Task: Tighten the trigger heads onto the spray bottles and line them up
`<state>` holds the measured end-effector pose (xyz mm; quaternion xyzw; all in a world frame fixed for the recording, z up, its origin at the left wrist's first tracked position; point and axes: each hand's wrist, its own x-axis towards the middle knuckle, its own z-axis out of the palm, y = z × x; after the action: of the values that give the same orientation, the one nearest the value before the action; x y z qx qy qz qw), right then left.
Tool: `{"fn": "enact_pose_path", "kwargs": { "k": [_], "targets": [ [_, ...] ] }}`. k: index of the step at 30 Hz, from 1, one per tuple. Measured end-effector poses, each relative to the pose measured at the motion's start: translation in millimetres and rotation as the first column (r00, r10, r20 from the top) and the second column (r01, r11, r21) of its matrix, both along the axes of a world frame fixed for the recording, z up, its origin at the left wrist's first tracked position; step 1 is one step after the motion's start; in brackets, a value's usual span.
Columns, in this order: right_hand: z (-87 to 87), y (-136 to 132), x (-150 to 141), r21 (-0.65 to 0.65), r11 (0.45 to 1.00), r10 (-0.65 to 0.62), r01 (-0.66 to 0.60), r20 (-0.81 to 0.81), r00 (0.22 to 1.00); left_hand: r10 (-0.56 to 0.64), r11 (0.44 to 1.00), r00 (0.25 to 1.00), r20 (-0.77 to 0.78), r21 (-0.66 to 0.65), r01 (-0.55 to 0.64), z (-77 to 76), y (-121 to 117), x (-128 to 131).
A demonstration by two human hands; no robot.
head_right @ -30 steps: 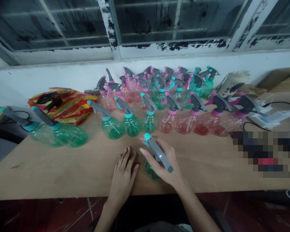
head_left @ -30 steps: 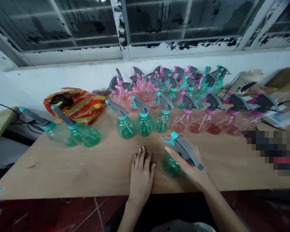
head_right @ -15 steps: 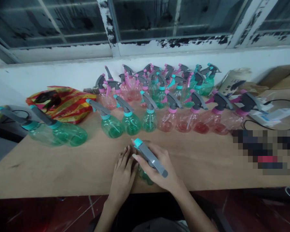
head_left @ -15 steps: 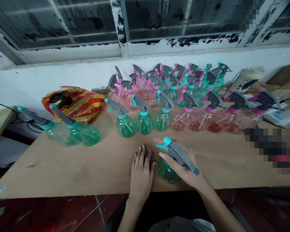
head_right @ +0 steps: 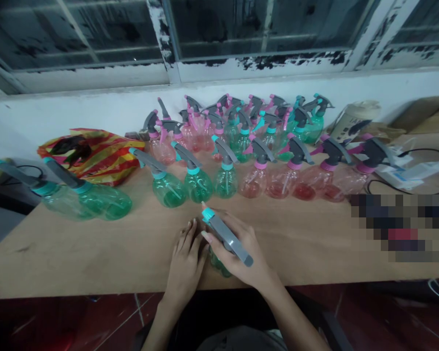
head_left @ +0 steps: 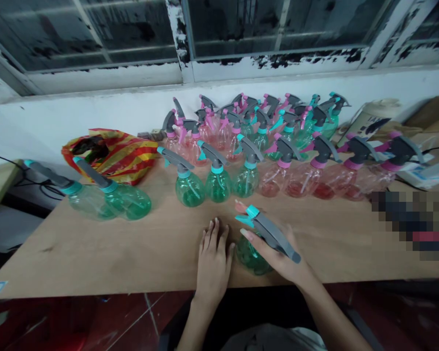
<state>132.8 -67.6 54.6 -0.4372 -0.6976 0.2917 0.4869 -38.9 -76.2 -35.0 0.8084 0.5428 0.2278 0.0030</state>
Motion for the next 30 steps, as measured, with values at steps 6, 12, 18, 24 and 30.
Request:
{"fn": "enact_pose_path", "kwargs": {
  "k": [6, 12, 18, 24, 30],
  "targets": [
    [2.7, 3.0, -0.6, 0.006, 1.0, -0.006, 0.006, 0.011, 1.0, 0.01, 1.0, 1.0, -0.024, -0.016, -0.011, -0.4, -0.4, 0.5],
    [4.7, 6.8, -7.4, 0.007, 0.996, -0.084, 0.084, -0.031, 0.996, -0.005, 1.0, 1.0, -0.019, -0.007, 0.005, -0.7, -0.5, -0.2],
    [2.1, 5.6, -4.2, 0.016, 0.999, -0.04, 0.04, -0.021, 0.999, -0.008, 1.0, 1.0, 0.001, -0.003, 0.008, 0.2, -0.1, -0.5],
    [-0.1, 0.5, -1.7, -0.054, 0.997, -0.056, 0.053, -0.039, 0.998, -0.008, 1.0, 0.999, -0.037, -0.025, 0.007, 2.9, 0.1, 0.5],
    [-1.0, 3.5, -1.6, 0.015, 0.999, -0.042, 0.042, 0.012, 0.999, -0.003, 0.999, 0.999, -0.049, -0.033, 0.002, 3.8, 0.4, 1.1]
  ]
}}
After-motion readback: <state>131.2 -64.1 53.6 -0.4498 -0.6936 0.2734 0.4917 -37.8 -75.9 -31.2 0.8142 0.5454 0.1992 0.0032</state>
